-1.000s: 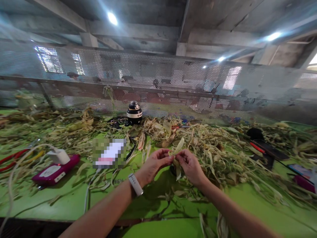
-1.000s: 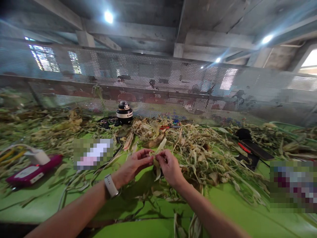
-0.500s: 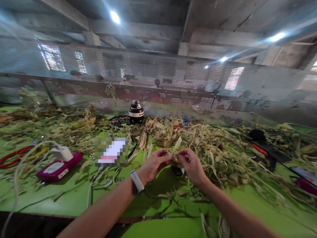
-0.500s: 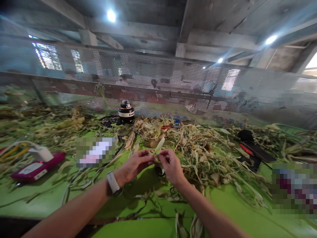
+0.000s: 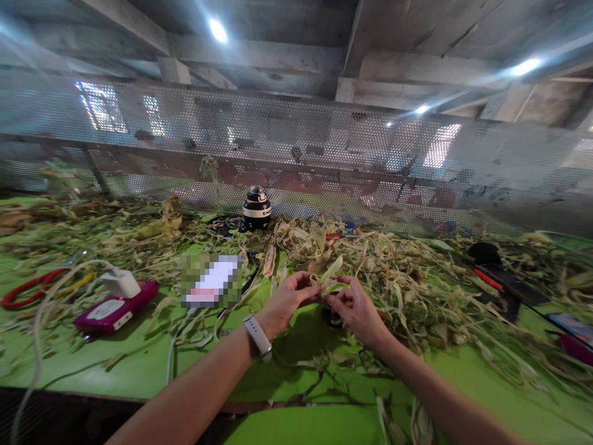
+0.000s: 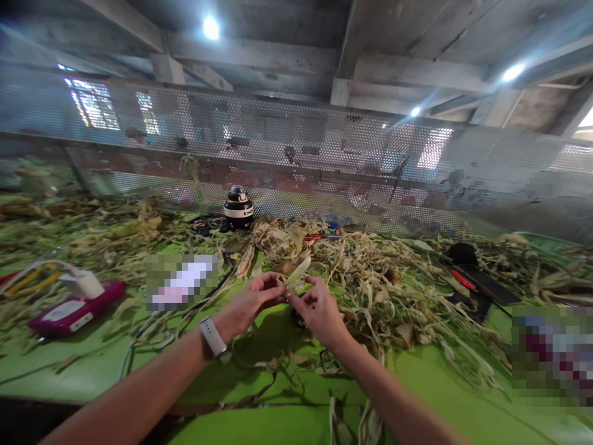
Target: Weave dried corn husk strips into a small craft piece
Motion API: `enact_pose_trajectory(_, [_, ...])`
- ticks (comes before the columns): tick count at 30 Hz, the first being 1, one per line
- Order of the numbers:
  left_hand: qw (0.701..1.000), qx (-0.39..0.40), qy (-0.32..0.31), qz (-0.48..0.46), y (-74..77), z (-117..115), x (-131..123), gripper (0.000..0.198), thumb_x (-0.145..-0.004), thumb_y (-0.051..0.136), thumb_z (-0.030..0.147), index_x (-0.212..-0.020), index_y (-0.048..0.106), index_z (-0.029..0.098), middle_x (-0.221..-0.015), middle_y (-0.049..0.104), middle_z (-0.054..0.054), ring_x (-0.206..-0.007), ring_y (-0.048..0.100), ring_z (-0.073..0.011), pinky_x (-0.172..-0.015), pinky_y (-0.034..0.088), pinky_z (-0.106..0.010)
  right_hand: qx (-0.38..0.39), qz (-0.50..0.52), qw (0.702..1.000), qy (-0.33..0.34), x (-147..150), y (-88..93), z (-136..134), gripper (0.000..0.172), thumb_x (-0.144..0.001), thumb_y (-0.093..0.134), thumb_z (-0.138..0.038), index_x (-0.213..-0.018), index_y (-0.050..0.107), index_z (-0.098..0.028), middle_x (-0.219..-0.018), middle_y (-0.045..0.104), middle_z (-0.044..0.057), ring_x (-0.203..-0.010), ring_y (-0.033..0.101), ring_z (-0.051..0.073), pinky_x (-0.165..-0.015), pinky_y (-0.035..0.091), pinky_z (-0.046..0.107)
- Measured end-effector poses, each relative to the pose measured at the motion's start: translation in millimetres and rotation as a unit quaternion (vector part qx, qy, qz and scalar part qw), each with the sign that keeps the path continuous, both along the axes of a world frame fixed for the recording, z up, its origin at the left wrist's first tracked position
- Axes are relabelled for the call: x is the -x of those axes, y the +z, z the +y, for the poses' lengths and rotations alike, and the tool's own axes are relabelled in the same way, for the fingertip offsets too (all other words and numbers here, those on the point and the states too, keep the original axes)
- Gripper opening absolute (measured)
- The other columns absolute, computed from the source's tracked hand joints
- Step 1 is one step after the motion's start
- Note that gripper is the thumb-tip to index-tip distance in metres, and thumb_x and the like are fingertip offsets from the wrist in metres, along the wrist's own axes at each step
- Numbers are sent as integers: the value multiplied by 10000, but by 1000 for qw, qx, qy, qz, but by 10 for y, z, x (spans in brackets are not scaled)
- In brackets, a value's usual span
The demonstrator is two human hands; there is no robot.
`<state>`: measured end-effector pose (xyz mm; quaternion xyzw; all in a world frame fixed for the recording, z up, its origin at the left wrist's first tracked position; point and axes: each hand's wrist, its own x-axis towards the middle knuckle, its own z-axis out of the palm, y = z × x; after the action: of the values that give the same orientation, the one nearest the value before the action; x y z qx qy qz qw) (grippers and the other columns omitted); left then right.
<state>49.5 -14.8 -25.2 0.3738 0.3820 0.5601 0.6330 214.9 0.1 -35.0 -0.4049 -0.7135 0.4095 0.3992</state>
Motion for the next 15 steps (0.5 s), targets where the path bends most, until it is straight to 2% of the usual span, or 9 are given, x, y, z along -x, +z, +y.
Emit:
enact_pose_trajectory(3, [999,-27,16,25,-16,18,14,328,-539,791,250,-785,604,141,-744,621,-4,-669,560,-107,-691,453,-242,-123,-68,989,-48,-27,22,-15,319,-828,537,-353,-1080,428,-190,-614,530,-37,-540,534,146,-534,447,267])
enact_pose_trajectory(6, [997,-55,25,49,-9,18,17,322,-551,777,272,-797,620,138,-749,638,-7,-690,562,-118,-707,437,-246,-247,-147,956,-58,-51,30,-31,166,-861,497,-286,-1004,514,-204,-746,587,23,-688,578,175,-653,467,299])
enact_pose_trajectory(8, [995,-71,26,70,3,12,14,296,-567,761,278,-792,628,137,-760,648,-17,-731,568,-137,-728,434,-254,-308,-187,932,-49,-57,33,-45,138,-883,459,-246,-972,557,-206,-837,608,59,-781,585,193,-701,471,314])
enact_pose_trajectory(15, [981,-114,35,152,-37,28,14,255,-632,697,273,-839,609,153,-793,642,-22,-755,549,-147,-733,425,-271,-391,-283,876,-13,-14,39,-112,210,-917,409,-213,-861,609,-181,-788,580,62,-728,548,175,-660,464,285])
